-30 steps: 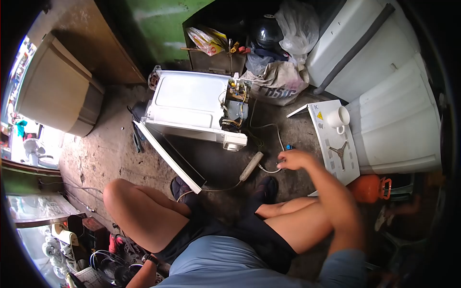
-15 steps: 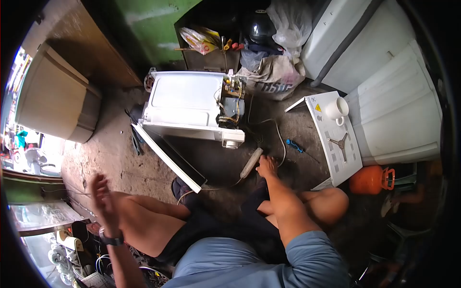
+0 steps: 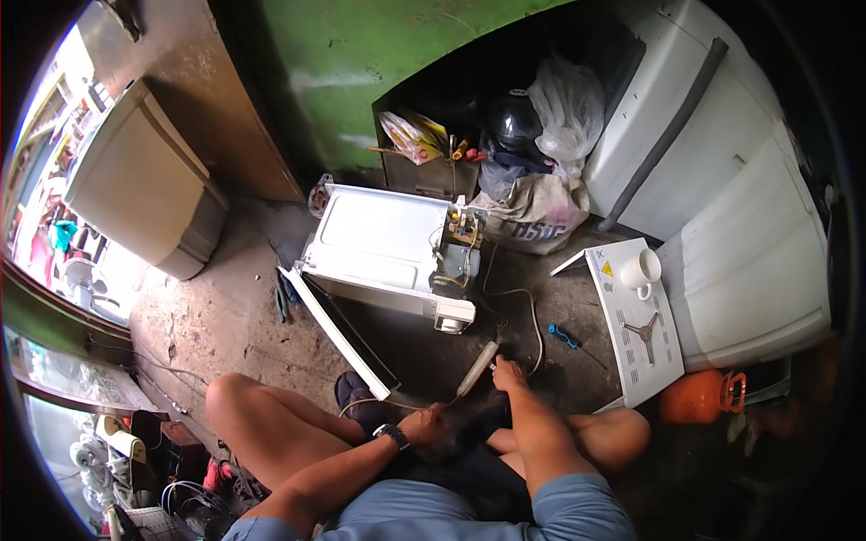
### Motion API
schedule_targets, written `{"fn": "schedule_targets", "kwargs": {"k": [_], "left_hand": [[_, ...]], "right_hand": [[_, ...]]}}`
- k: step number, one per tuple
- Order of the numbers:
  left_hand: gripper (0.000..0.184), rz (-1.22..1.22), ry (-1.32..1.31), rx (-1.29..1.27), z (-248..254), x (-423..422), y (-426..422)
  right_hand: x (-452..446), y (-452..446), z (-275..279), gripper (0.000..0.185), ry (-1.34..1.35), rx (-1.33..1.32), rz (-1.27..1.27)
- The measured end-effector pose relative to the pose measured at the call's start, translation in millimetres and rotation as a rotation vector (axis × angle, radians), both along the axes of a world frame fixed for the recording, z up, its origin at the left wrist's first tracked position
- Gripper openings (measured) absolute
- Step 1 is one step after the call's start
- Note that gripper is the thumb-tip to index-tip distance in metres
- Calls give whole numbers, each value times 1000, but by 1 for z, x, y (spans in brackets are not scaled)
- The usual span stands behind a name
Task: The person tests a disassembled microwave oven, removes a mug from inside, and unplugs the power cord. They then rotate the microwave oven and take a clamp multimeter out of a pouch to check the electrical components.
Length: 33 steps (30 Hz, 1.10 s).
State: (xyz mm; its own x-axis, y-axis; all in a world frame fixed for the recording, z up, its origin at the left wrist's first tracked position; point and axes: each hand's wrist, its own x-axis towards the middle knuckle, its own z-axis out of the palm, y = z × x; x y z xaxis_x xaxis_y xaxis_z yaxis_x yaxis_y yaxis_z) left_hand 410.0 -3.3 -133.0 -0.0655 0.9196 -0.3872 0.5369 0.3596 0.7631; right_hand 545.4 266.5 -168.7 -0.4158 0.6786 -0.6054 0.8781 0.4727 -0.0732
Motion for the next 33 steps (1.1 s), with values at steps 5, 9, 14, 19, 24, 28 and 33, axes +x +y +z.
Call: {"fn": "schedule_targets", "kwargs": {"k": [5, 9, 14, 19, 24, 28, 33], "left_hand": [[76, 362, 89, 136, 40, -1, 34], [83, 488, -187, 134, 47, -6, 74], [73, 477, -638, 158, 72, -6, 94], [67, 598, -987, 121, 97, -2, 95], [62, 692, -996, 175, 121, 2, 92], [37, 918, -1043, 202, 123, -34, 80], [52, 769, -933, 321, 206, -72, 57]], "right_hand": [[-1, 21, 71, 37, 168, -142, 215], [-15, 15, 173, 32, 287, -114, 240], [-19, -17, 246, 24, 432, 31, 433], [-15, -24, 254, 23, 568, 132, 457], [-11, -26, 264, 22, 690, 164, 474], [6, -14, 287, 21, 695, 210, 387], [29, 11, 292, 20, 818, 64, 198]]}}
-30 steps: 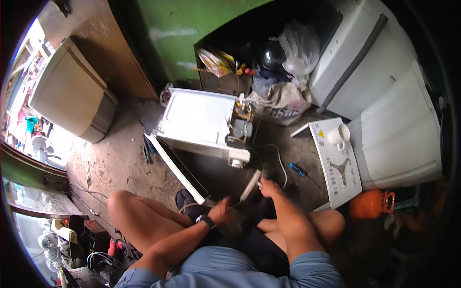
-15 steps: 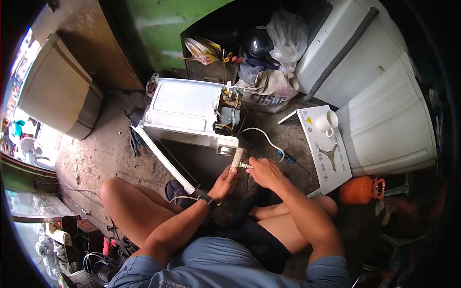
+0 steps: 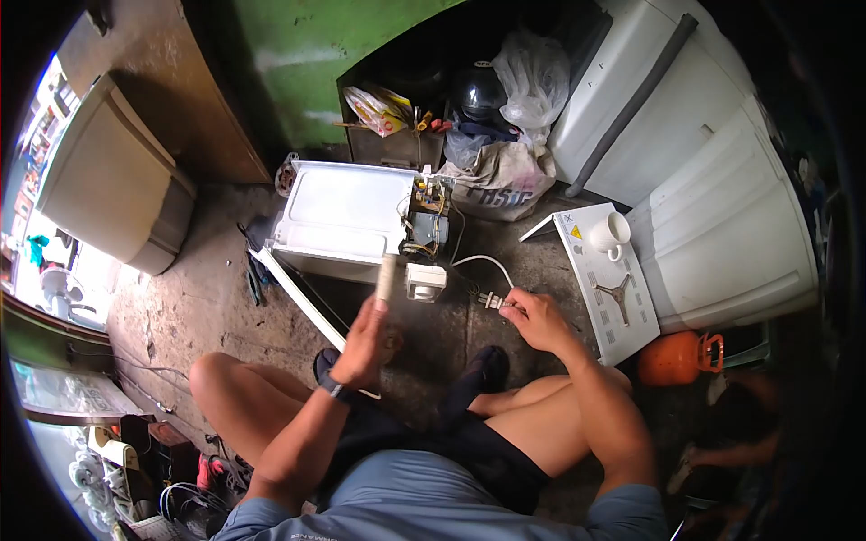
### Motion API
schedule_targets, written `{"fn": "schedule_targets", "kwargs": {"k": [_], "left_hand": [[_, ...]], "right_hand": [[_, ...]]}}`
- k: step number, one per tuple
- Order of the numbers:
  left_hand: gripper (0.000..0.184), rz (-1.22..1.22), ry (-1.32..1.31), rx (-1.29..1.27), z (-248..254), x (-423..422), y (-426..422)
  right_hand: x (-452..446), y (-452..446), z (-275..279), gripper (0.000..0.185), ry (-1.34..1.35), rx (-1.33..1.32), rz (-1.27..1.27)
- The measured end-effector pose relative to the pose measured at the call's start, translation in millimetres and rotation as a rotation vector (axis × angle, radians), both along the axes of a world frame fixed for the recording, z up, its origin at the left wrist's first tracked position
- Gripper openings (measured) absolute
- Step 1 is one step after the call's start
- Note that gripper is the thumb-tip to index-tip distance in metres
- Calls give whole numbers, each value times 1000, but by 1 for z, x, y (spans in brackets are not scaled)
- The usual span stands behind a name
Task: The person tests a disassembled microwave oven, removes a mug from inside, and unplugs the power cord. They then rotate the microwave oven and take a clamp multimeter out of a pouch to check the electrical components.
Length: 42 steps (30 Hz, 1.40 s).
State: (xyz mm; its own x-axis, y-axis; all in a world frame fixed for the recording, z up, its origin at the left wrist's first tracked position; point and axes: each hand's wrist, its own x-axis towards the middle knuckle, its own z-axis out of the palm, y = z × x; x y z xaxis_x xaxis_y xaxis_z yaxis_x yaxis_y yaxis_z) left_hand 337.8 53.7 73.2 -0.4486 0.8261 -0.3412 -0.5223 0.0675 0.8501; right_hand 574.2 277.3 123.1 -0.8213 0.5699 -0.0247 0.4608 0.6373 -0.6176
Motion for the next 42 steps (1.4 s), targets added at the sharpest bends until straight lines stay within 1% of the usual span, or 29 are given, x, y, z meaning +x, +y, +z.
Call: {"fn": "schedule_targets", "kwargs": {"k": [2, 3, 4, 5, 6, 7, 9, 11, 12, 13, 14, 15, 16, 17, 18, 19, 20, 21, 22, 23, 25, 27, 28, 31, 32, 36, 38, 39, 42], "left_hand": [[59, 85, 64, 46, 38, -28, -16], [54, 106, 185, 73, 52, -55, -30], [56, 108, 271, -1, 76, -86, -51], [54, 279, 356, -74, 68, -125, -74], [58, 417, 420, 34, 83, -154, -90], [61, 408, 549, -55, 90, -199, -121], [63, 585, 760, -229, 106, -257, -161], [62, 624, 774, -336, 96, -299, -198], [60, 610, 688, -382, 77, -320, -219], [57, 575, 668, -361, 42, -341, -241], [55, 576, 674, -373, 14, -335, -250], [53, 567, 559, -431, -14, -327, -257], [53, 553, 468, -446, -53, -317, -264], [52, 432, 396, -452, -113, -327, -291], [51, 358, 324, -539, -153, -307, -302], [50, 279, 272, -637, -177, -281, -303], [49, 191, 228, -724, -199, -255, -304], [48, 103, 190, -786, -212, -233, -303], [48, 17, 165, -833, -222, -212, -302], [47, -65, 145, -864, -230, -194, -300], [45, -215, 113, -905, -240, -164, -295], [44, -314, 98, -914, -246, -143, -291], [43, -349, 91, -914, -247, -137, -290], [42, -426, 76, -925, -247, -123, -289], [41, -439, 76, -928, -246, -121, -290], [39, -451, 98, -926, -244, -122, -293], [39, -437, 115, -919, -240, -122, -294], [38, -418, 131, -910, -239, -123, -294], [38, -333, 195, -876, -232, -129, -293]], "right_hand": [[3, 5, -8, 22, -46, -137, -56], [4, 6, -15, 22, -41, -144, -58], [4, 6, -21, 22, -51, -168, -58], [4, 7, -27, 23, -61, -191, -56], [5, 8, -37, 23, -56, -196, -55], [6, 8, -49, 25, -73, -147, -35], [2, 5, -56, 27, -82, -101, -12], [-6, 2, -54, 36, -232, -157, -1], [-11, 1, -57, 36, -226, -161, 5], [-17, 1, -60, 39, -346, -190, 65], [-21, 2, -65, 42, -466, -217, 123], [-27, 5, -76, 42, -464, -219, 124], [-33, 7, -91, 44, -613, -174, 238], [-38, 9, -104, 46, -762, -128, 350], [-45, 8, -112, 43, -866, -113, 372], [-44, 12, -140, 43, -867, -112, 370], [-40, 19, -184, 46, -947, -73, 380], [-38, 21, -207, 48, -1026, -31, 389], [-41, 15, -201, 47, -1065, -55, 329], [-32, 16, -231, 44, -1082, -54, 294], [-21, -3, -241, 43, -1060, -69, 138], [-14, -19, -239, 42, -1061, -168, -42], [-5, -16, -271, 43, -1099, -186, 7], [-7, -27, -245, 43, -1121, -229, -72], [-9, -29, -239, 42, -1121, -223, -66], [-11, -32, -255, 39, -1059, -209, -30], [-24, -42, -254, 47, -901, -198, 46], [-34, -50, -249, 47, -902, -204, 60], [-68, -81, -229, 70, -734, -278, 259]]}}
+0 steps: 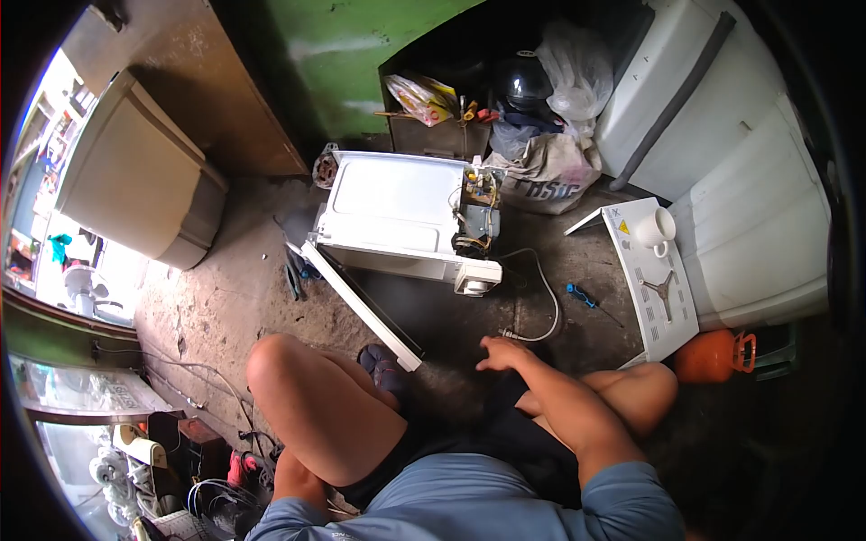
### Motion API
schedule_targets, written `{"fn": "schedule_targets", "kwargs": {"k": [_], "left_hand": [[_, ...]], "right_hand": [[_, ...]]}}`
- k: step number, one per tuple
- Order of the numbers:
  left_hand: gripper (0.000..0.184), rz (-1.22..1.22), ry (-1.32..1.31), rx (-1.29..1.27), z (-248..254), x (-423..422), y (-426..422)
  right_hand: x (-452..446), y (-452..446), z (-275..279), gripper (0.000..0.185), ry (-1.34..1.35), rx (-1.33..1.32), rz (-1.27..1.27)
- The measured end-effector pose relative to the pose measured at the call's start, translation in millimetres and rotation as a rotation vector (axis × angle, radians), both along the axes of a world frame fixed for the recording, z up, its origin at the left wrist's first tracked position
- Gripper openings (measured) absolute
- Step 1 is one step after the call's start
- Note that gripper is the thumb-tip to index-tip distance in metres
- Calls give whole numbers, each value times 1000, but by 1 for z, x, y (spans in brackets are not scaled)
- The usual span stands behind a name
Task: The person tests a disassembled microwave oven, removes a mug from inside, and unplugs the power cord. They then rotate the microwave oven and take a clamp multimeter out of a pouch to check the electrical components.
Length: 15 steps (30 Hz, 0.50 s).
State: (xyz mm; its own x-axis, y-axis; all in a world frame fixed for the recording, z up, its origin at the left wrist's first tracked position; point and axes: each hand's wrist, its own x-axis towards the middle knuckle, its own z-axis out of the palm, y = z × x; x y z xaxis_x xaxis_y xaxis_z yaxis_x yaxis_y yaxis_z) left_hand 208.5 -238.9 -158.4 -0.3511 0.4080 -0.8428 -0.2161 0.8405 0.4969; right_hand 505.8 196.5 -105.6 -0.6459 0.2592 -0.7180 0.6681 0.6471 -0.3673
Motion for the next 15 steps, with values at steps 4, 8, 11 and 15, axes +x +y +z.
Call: {"fn": "schedule_targets", "kwargs": {"k": [4, 8, 11, 15], "left_hand": [[37, 183, 242, 180, 33, -38, 7], [37, 578, 617, 624, 148, -121, 18], [36, 518, 1014, 783, 286, -94, 68], [33, 9, 883, 744, 307, -21, 124]], "right_hand": [[-37, -52, 7, 86, -12, -188, 184], [-70, -92, 15, 92, -224, -478, 65], [-71, -118, 1, 93, -48, -810, -508], [-76, -131, -15, 74, 92, -946, -625]]}}
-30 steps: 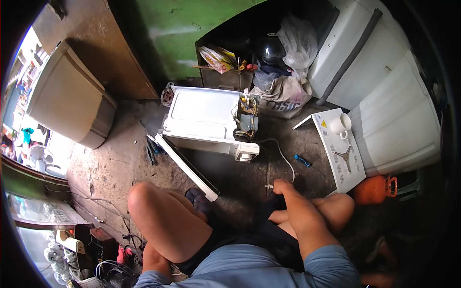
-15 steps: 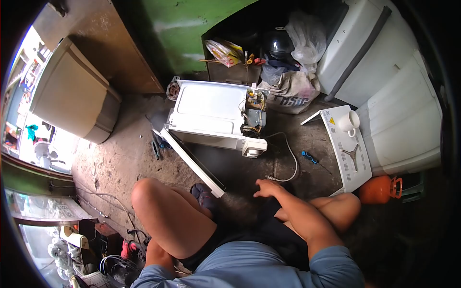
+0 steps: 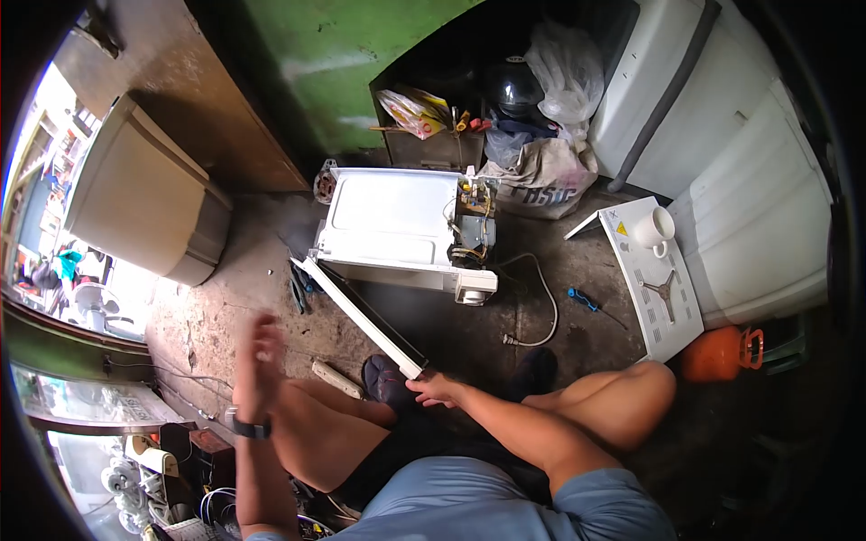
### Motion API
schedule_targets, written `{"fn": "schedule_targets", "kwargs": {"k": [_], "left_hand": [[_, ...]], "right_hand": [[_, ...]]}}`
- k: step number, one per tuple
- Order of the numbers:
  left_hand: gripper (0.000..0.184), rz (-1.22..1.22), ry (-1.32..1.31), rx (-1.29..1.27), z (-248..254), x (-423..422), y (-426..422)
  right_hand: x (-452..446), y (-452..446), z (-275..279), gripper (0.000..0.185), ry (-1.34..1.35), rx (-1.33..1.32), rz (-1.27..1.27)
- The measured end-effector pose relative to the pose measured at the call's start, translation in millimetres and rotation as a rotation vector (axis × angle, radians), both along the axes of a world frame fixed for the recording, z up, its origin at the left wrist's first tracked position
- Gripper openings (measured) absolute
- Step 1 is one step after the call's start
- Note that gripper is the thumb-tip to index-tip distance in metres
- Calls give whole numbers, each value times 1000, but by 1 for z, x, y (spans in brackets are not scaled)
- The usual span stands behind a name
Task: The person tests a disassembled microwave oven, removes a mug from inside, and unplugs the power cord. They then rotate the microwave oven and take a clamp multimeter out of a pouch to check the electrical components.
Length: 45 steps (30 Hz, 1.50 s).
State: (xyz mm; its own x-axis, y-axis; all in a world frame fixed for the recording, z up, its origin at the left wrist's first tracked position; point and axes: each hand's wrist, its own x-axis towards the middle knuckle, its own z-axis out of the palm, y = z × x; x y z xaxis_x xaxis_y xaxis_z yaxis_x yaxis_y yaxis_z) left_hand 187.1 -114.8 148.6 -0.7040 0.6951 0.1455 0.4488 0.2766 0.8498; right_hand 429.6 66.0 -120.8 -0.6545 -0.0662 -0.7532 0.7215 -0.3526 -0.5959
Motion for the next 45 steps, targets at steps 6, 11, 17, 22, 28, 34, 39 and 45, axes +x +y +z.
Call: {"fn": "schedule_targets", "kwargs": {"k": [6, 11, 17, 22, 28, 34, 39, 45], "left_hand": [[76, -133, -213, -408, -140, 116, 71], [77, -51, -370, -311, -215, 144, 117], [52, -66, -303, -92, -242, 137, 169], [44, -60, -401, -1, -253, 131, 204], [45, -58, -269, 81, -283, 121, 228], [42, -8, -263, 78, -309, 122, 239], [44, -43, -375, 66, -272, 124, 249], [72, -10, -380, 21, -240, 134, 254]], "right_hand": [[3, 38, 19, 58, -53, 210, 7], [-3, 62, 17, 39, 62, 622, -51], [-3, 79, -8, 23, 29, 138, -600], [2, 91, -21, 19, 156, -6, -783], [17, 113, -32, 27, 109, 4, -848], [35, 152, -41, 20, 77, -5, -1022], [38, 192, -40, 18, 41, 42, -1227], [-4, 303, -7, 54, 223, 414, -1043]]}}
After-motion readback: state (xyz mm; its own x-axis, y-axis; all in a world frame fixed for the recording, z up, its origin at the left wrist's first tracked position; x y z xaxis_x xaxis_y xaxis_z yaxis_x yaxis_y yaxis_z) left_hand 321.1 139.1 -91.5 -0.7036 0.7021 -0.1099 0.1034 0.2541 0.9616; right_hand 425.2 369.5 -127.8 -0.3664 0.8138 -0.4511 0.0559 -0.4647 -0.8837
